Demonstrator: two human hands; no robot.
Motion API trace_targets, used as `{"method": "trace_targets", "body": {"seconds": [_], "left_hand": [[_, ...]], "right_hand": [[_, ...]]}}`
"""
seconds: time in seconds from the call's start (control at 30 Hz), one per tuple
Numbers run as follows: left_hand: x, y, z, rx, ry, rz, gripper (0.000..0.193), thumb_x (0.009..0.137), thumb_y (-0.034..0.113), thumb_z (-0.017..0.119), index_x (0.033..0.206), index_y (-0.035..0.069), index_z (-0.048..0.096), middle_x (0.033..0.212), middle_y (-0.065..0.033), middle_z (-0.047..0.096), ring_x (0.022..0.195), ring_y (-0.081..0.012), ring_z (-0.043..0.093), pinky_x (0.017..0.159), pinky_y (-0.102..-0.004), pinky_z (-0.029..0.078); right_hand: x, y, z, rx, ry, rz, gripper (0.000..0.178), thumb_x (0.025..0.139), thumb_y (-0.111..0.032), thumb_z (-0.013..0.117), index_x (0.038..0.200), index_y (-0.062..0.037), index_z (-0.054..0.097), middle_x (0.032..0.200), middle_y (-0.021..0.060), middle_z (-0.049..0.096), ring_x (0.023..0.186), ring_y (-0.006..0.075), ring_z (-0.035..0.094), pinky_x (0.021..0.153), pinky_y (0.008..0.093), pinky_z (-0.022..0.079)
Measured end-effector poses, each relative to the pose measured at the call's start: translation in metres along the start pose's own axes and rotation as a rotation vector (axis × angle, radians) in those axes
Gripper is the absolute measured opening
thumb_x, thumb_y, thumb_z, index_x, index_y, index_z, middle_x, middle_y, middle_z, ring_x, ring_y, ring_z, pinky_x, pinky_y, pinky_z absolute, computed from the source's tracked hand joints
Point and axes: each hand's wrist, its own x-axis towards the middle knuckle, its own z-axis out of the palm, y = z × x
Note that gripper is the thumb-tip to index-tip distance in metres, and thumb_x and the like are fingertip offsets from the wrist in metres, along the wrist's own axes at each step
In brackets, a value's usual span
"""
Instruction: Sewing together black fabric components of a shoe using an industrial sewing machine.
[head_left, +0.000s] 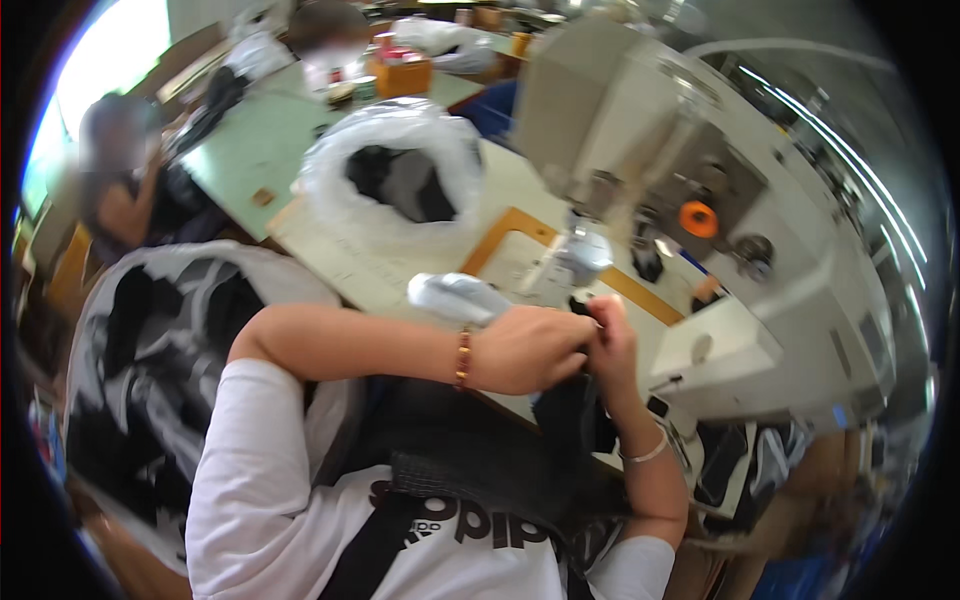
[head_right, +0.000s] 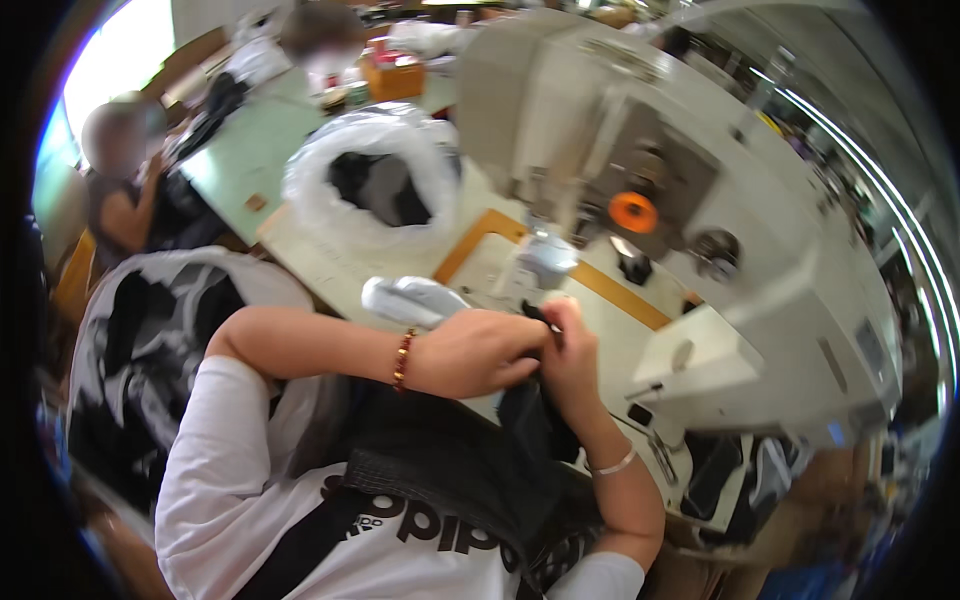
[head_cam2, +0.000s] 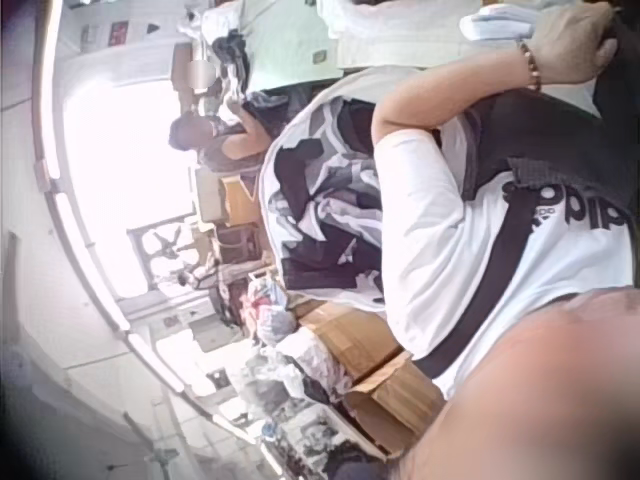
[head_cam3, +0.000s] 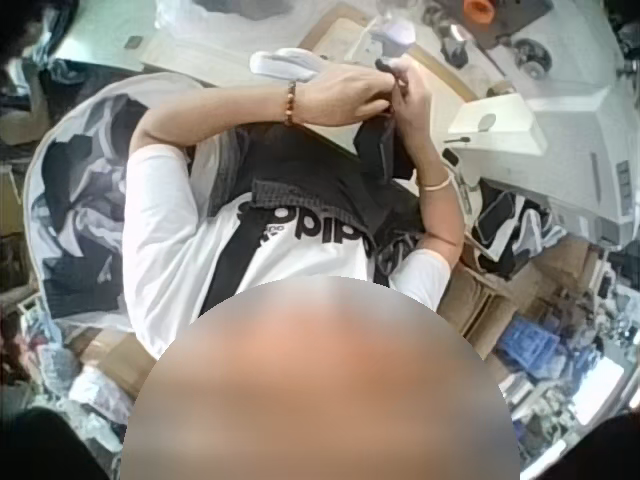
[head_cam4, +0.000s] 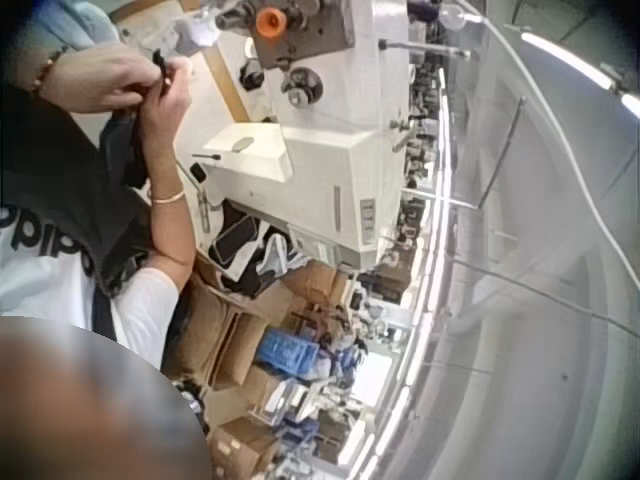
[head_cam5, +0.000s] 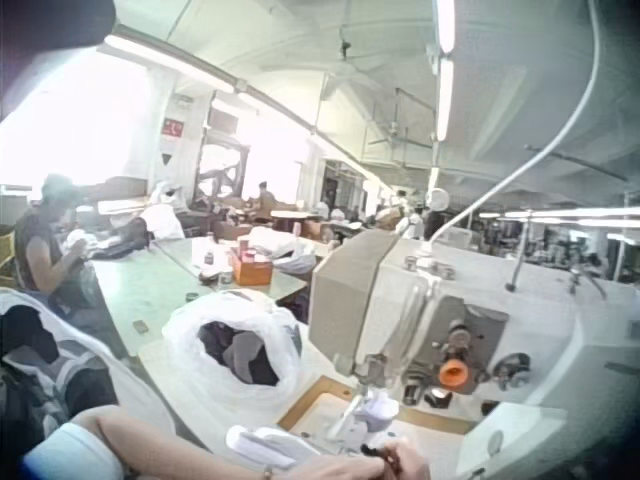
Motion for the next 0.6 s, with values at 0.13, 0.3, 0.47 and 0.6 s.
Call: {"method": "trace_targets", "body": {"seconds": [0.13, 0.3, 0.47, 0.6], "left_hand": [[0.018, -0.037, 0.027, -0.433, 0.037, -0.099, 0.036, 0.097, 0.034, 0.067, 0.096, -0.001, 0.06, 0.096, -0.0205, 0.065, 0.091, -0.0333, 0.063, 0.084, -0.0426, 0.052], [0.016, -0.057, 0.029, -0.552, 0.16, -0.173, 0.03, 0.103, 0.029, 0.066, 0.097, 0.002, 0.053, 0.073, -0.0069, 0.051, 0.069, -0.0149, 0.049, 0.065, -0.034, 0.045], [0.018, -0.064, 0.02, -0.631, 0.319, -0.264, 0.021, 0.101, 0.015, 0.07, 0.092, 0.006, 0.052, 0.07, 0.0049, 0.05, 0.062, -0.0005, 0.043, 0.055, -0.0249, 0.037], [0.016, -0.064, 0.02, -0.705, 0.333, -0.337, 0.025, 0.101, 0.018, 0.071, 0.09, 0.005, 0.053, 0.065, 0.0043, 0.051, 0.057, -0.0003, 0.042, 0.05, -0.0246, 0.034]], "right_hand": [[0.004, 0.024, -0.004, -0.059, 0.146, -0.019, 0.018, 0.095, -0.006, 0.073, 0.107, 0.0008, 0.063, 0.092, 0.017, 0.071, 0.078, 0.0335, 0.072, 0.07, 0.0396, 0.056], [0.028, 0.031, -0.015, 0.145, 0.064, 0.16, 0.02, 0.098, -0.004, 0.07, 0.114, -0.0012, 0.059, 0.091, 0.009, 0.071, 0.082, 0.0165, 0.07, 0.072, 0.0318, 0.055], [0.028, 0.016, -0.015, 0.631, -0.043, 0.334, 0.031, 0.105, -0.002, 0.059, 0.134, -0.0008, 0.049, 0.105, 0.005, 0.071, 0.085, 0.0038, 0.059, 0.076, 0.0218, 0.048], [0.024, 0.019, 0.004, 0.234, 0.11, 0.184, 0.037, 0.102, -0.001, 0.06, 0.137, 0.0038, 0.049, 0.081, 0.009, 0.07, 0.064, 0.0128, 0.062, 0.061, 0.0304, 0.047]]}}
